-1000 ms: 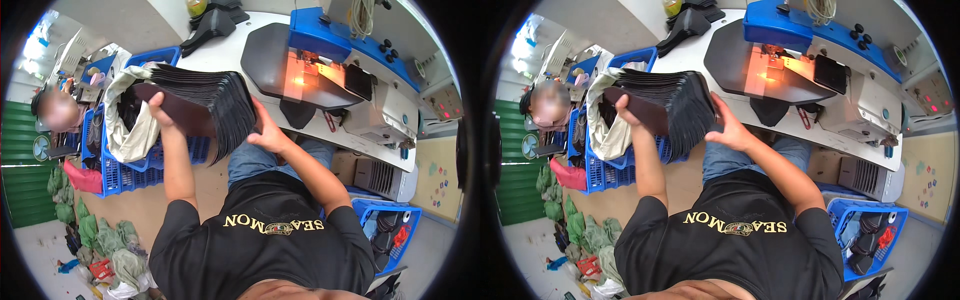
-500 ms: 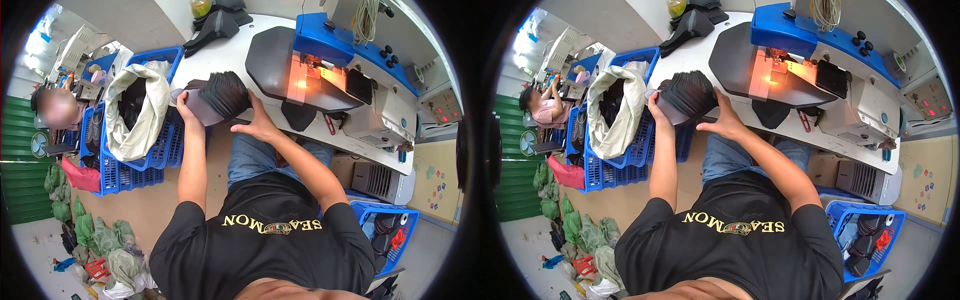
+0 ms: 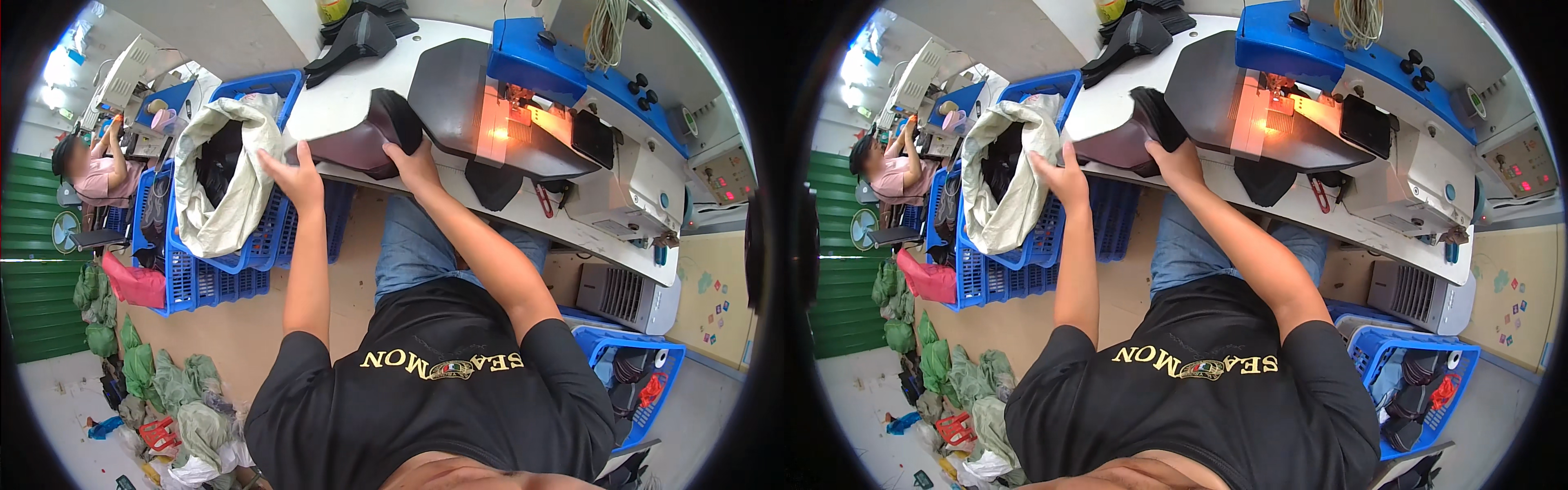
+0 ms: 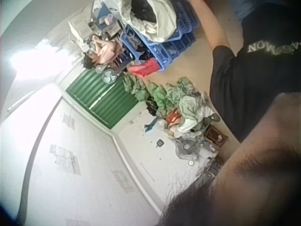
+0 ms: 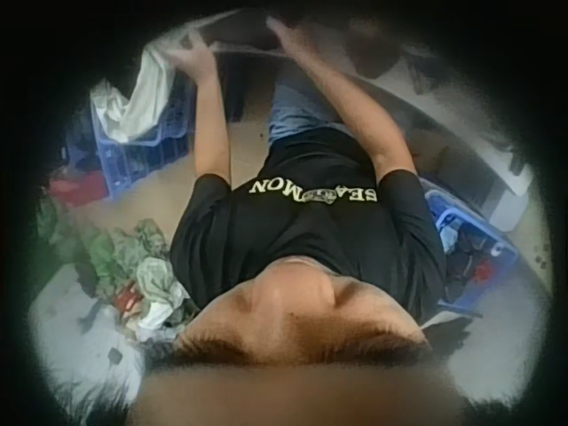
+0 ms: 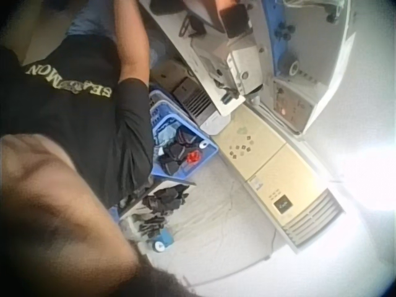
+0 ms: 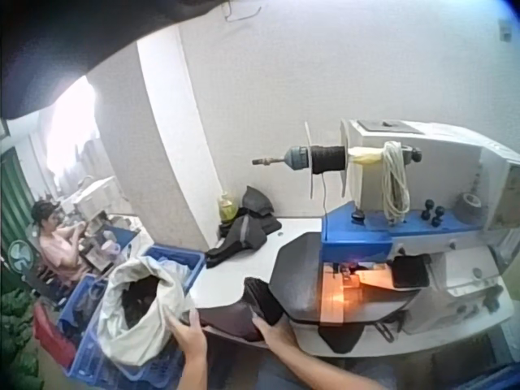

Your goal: The person repeatedly picks up black fabric pieces from a white sack inside a blue crate, briefly inspects them, and places them on the table next to a sewing machine. The person continues this cycle, stacking the pieces on the table throughout the clip.

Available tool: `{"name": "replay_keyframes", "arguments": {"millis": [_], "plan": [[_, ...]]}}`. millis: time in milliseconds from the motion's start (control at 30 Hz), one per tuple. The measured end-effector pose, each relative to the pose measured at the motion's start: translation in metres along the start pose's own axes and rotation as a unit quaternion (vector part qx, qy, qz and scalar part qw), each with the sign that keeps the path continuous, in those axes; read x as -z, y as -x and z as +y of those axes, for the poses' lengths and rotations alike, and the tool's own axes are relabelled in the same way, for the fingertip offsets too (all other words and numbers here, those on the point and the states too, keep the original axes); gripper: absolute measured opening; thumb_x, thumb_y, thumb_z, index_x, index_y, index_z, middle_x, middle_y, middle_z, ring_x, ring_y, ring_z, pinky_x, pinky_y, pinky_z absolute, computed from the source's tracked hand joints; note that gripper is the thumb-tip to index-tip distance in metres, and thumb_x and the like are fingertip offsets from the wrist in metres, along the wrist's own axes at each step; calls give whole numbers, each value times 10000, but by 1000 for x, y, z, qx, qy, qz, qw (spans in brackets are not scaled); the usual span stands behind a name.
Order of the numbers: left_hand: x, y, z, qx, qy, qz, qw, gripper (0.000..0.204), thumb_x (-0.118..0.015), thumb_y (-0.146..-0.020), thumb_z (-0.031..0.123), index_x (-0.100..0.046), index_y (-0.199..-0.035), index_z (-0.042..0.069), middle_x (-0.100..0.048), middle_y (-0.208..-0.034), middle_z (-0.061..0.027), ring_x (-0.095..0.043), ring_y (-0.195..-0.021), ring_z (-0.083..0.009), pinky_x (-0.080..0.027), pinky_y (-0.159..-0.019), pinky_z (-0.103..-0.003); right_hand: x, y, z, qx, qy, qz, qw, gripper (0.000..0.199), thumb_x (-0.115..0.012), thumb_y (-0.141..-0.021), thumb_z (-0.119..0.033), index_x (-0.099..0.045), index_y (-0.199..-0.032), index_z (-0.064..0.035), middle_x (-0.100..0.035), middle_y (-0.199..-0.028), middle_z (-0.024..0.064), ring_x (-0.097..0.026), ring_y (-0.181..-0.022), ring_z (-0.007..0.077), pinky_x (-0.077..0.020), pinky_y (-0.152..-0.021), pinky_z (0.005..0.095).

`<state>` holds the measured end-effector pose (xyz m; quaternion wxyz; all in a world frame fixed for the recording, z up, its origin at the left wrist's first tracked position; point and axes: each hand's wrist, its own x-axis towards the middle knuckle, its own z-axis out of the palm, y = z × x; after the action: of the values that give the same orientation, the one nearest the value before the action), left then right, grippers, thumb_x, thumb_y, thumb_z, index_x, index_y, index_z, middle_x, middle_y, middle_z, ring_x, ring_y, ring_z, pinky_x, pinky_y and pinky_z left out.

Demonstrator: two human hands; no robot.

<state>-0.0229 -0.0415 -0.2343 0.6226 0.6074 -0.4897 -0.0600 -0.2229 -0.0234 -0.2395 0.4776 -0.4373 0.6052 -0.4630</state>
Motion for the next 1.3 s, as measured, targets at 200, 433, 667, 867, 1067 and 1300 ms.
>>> {"name": "replay_keyframes", "arguments": {"millis": [200,433,667,867,1067,1300], "plan": [[-16,41,52,-32,-81,-308,947,718,-700,-833,424,-496,-1285,-95,-611,-1160,-265,-582,-1124,-359,-440,-959,-383,-18,8,-8,-10,158,15,987,970,-726,-696,-549,-382,-1387,39,-345,-1418,310,-434,-1287,397,-393,-1031,415],[-20,42,46,-50,-48,-329,942,917,-733,-757,515,-416,-1317,-138,-574,-1191,-308,-584,-1111,-394,-457,-948,-409,11,-14,34,57,-107,-146,982,792,-649,-824,-421,-365,-1407,34,-424,-1330,237,-472,-1234,360,-383,-1034,378],[24,33,83,-42,149,-277,948,761,-801,-733,321,-451,-1281,-73,-616,-1160,-183,-618,-1039,-244,-479,-915,-350,-14,66,-22,360,21,43,932,677,-697,-769,-192,-422,-1351,17,-434,-1290,216,-442,-1188,361,-378,-1015,415],[26,19,70,212,562,-191,776,732,-495,-893,602,-458,-1314,4,-578,-1221,-131,-554,-1159,-258,-448,-998,-409,-9,80,-102,614,128,52,777,509,-714,-672,-193,-587,-1144,-52,-584,-1192,132,-523,-1117,343,-387,-989,468],[-17,48,-13,369,445,-215,788,596,-327,-998,510,-403,-1380,59,-467,-1380,-124,-435,-1297,-245,-358,-1076,-392,-35,2,-21,533,270,-100,796,417,-690,-704,-176,-611,-1103,-80,-553,-1264,86,-460,-1251,282,-345,-1041,531],[-5,43,-30,374,377,-161,832,464,-495,-973,444,-529,-1227,57,-594,-1175,-76,-581,-1085,-188,-474,-911,-348,-25,-1,-24,464,170,-181,850,470,-654,-806,-174,-540,-1243,-45,-457,-1395,160,-423,-1299,341,-343,-1071,484]]}}
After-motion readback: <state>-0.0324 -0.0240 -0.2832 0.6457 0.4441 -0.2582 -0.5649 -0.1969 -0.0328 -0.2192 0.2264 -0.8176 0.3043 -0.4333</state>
